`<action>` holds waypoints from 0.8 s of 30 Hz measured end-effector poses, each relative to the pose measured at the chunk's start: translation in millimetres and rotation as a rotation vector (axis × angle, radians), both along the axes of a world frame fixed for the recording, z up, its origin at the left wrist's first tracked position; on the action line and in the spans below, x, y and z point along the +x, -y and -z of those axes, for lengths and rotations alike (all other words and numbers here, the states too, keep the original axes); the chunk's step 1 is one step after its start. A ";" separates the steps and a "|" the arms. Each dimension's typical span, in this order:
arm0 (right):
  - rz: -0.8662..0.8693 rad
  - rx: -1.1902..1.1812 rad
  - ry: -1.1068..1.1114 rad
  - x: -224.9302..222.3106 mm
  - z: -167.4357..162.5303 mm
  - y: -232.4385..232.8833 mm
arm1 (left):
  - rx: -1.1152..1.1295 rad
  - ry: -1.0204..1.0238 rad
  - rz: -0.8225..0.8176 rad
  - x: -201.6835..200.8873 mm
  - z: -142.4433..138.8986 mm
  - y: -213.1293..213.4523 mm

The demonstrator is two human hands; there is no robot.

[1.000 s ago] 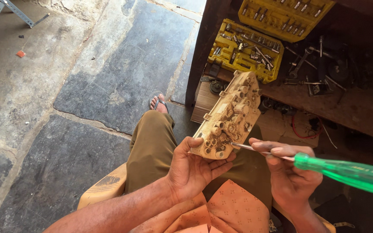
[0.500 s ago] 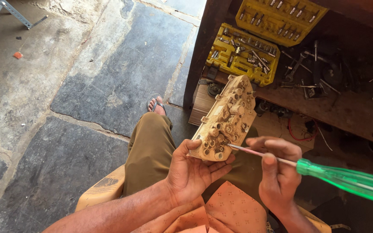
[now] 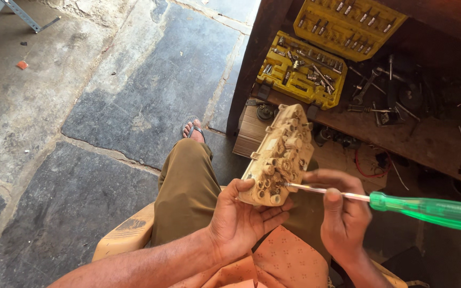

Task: The person uses a green-handled screwdriver to loosen and remove screws from a beige plastic electrical component. They then insert a small green and orange part into the component and continue to adjust internal parts with the screwdriver.

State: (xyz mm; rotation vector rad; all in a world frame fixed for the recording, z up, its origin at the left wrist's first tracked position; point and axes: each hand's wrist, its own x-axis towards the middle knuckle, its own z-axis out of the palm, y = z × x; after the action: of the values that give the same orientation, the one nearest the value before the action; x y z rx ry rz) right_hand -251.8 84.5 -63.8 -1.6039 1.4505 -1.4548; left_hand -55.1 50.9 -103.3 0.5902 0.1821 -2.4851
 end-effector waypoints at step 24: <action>0.085 0.057 -0.080 -6.0 0.3 3.9 | -0.020 -0.027 0.045 -5.5 3.2 -3.4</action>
State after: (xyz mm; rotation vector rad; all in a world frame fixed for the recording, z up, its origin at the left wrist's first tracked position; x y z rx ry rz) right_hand -257.8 80.6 -64.2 -1.6002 1.6086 -1.3963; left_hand -60.5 54.3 -106.5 0.5584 0.1562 -2.5359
